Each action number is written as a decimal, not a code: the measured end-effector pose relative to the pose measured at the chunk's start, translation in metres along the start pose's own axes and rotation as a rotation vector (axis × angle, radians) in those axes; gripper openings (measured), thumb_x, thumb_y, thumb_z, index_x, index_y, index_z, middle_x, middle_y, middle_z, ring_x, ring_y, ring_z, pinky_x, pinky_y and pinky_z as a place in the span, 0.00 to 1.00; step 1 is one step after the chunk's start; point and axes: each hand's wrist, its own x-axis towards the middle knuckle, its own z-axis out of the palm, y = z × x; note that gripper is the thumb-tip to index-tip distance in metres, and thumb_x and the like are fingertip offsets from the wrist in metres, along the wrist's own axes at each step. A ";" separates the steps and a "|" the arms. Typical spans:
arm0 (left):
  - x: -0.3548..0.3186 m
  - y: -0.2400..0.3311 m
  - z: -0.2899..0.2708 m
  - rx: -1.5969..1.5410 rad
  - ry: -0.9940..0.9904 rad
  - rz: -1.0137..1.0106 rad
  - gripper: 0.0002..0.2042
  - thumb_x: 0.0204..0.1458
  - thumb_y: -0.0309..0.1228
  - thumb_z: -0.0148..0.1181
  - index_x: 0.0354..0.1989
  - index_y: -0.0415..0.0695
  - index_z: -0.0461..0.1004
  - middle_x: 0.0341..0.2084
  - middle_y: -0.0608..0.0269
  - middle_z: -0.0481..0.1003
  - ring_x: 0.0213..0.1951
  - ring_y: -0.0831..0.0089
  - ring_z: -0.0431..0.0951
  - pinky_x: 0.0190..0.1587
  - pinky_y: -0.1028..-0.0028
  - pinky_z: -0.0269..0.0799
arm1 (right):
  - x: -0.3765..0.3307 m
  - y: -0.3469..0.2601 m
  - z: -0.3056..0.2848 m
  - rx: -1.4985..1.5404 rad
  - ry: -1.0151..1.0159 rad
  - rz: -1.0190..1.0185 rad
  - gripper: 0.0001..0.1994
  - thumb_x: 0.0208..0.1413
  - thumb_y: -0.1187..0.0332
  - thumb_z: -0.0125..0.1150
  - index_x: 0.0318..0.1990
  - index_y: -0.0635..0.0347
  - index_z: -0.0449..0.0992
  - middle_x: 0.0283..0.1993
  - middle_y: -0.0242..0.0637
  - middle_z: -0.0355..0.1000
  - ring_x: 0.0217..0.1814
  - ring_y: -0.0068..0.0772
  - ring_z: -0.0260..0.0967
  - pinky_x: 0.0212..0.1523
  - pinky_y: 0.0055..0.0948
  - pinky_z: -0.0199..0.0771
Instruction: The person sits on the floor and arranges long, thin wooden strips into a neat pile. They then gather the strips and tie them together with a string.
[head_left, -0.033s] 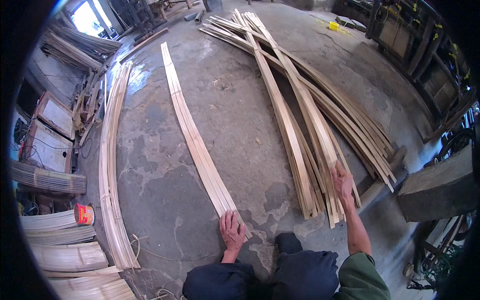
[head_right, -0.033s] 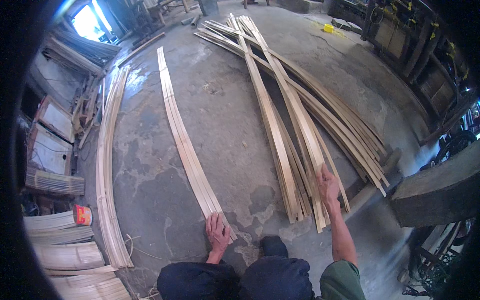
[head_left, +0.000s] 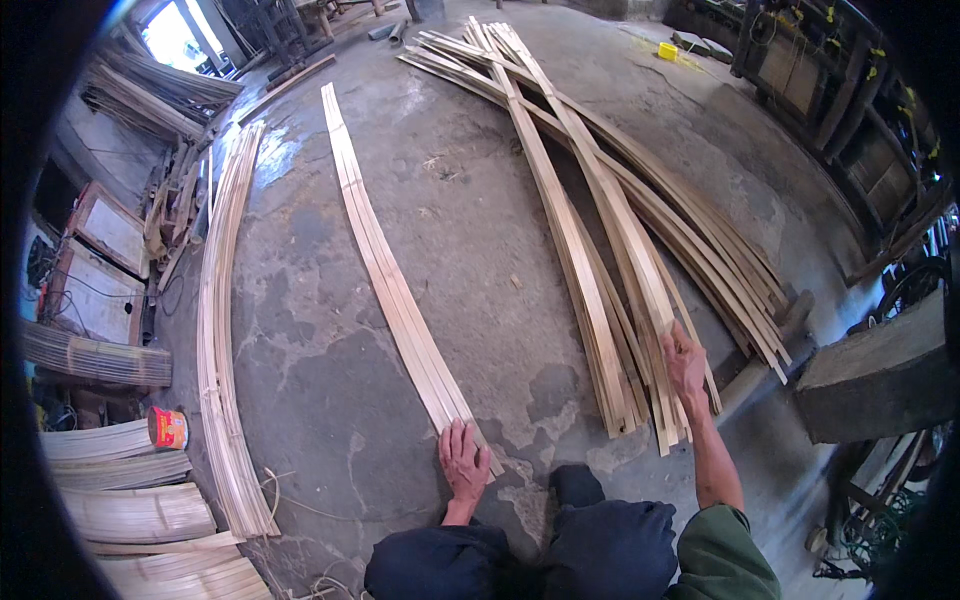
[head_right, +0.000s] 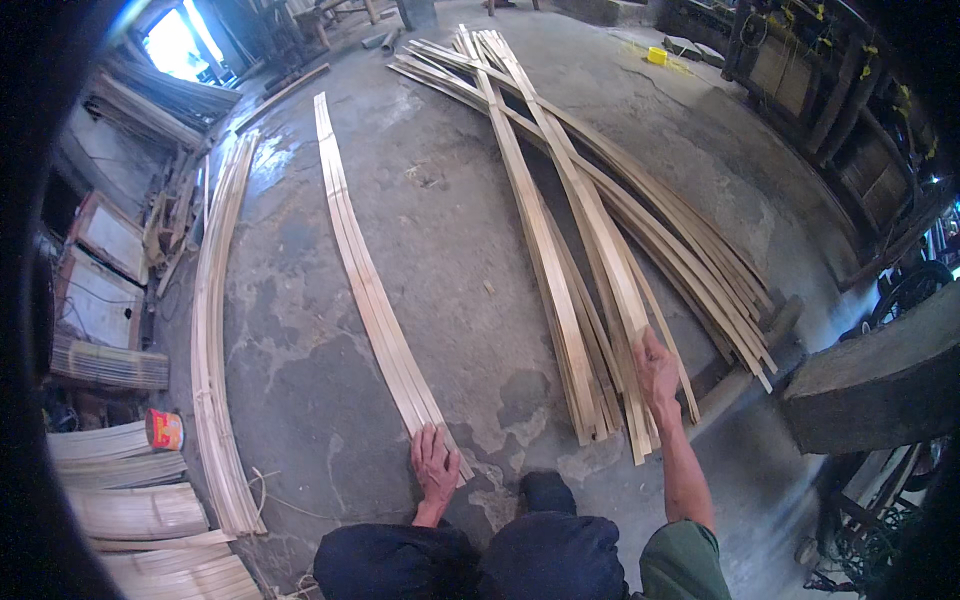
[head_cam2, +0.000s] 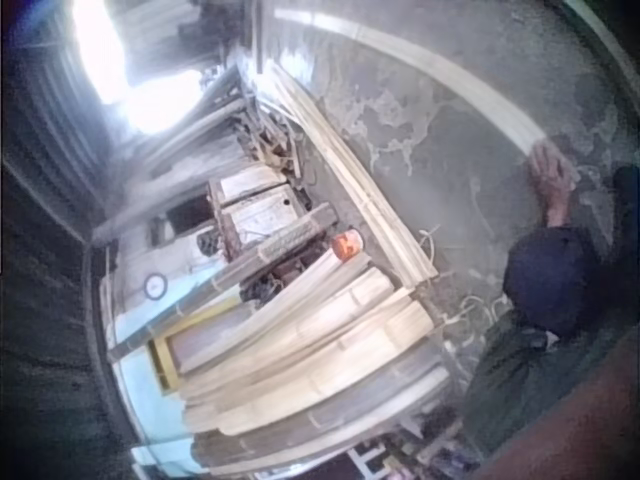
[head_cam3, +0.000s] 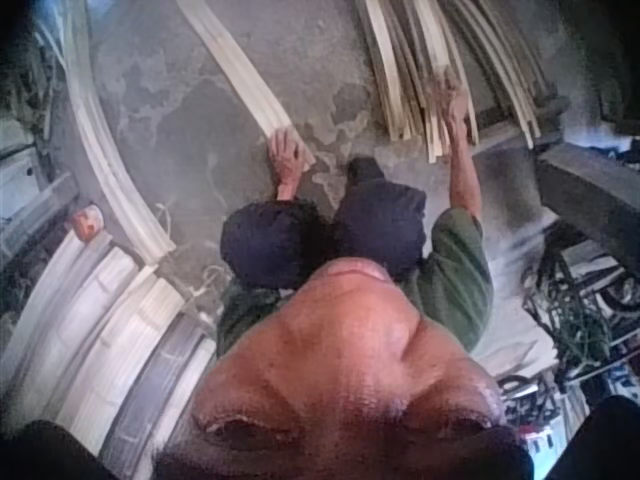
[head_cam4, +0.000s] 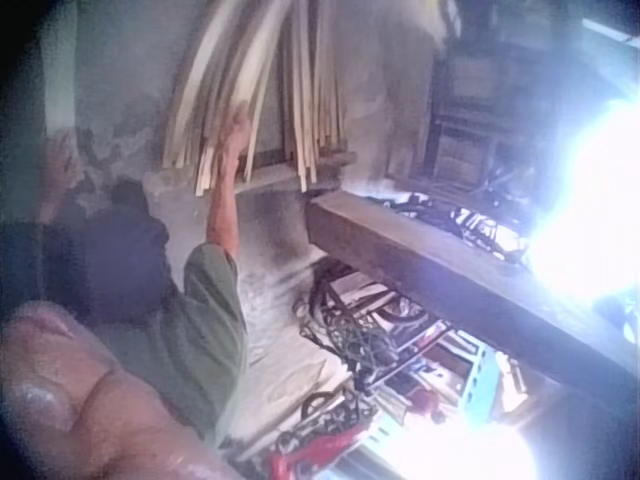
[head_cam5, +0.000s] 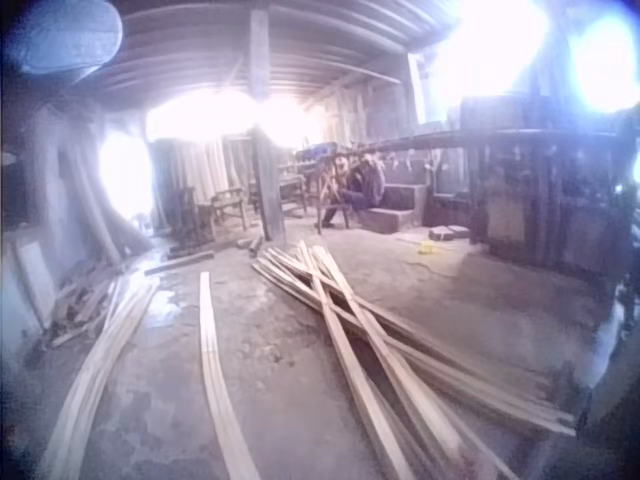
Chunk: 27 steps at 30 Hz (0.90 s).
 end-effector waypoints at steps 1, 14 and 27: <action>0.000 0.001 -0.001 -0.012 0.007 0.000 0.27 0.49 0.34 0.60 0.60 0.39 0.69 0.62 0.48 0.64 0.65 0.49 0.58 0.68 0.54 0.52 | -0.001 -0.007 -0.002 -0.031 -0.011 0.006 0.24 0.63 0.61 0.56 0.64 0.60 0.67 0.49 0.48 0.77 0.50 0.31 0.73 0.52 0.29 0.69; 0.003 0.003 -0.002 -0.307 0.089 -0.112 0.27 0.52 0.25 0.58 0.62 0.36 0.63 0.63 0.46 0.61 0.65 0.46 0.59 0.68 0.55 0.53 | -0.152 -0.076 0.234 0.094 -0.573 -0.300 0.17 0.59 0.62 0.60 0.51 0.62 0.74 0.35 0.50 0.77 0.36 0.45 0.78 0.38 0.38 0.76; -0.001 -0.005 0.012 -0.333 0.110 -0.048 0.27 0.56 0.28 0.55 0.65 0.38 0.58 0.62 0.44 0.62 0.65 0.45 0.59 0.68 0.53 0.52 | -0.153 -0.088 0.257 0.297 -0.622 -0.005 0.13 0.62 0.61 0.54 0.42 0.62 0.75 0.32 0.40 0.74 0.33 0.32 0.73 0.34 0.31 0.72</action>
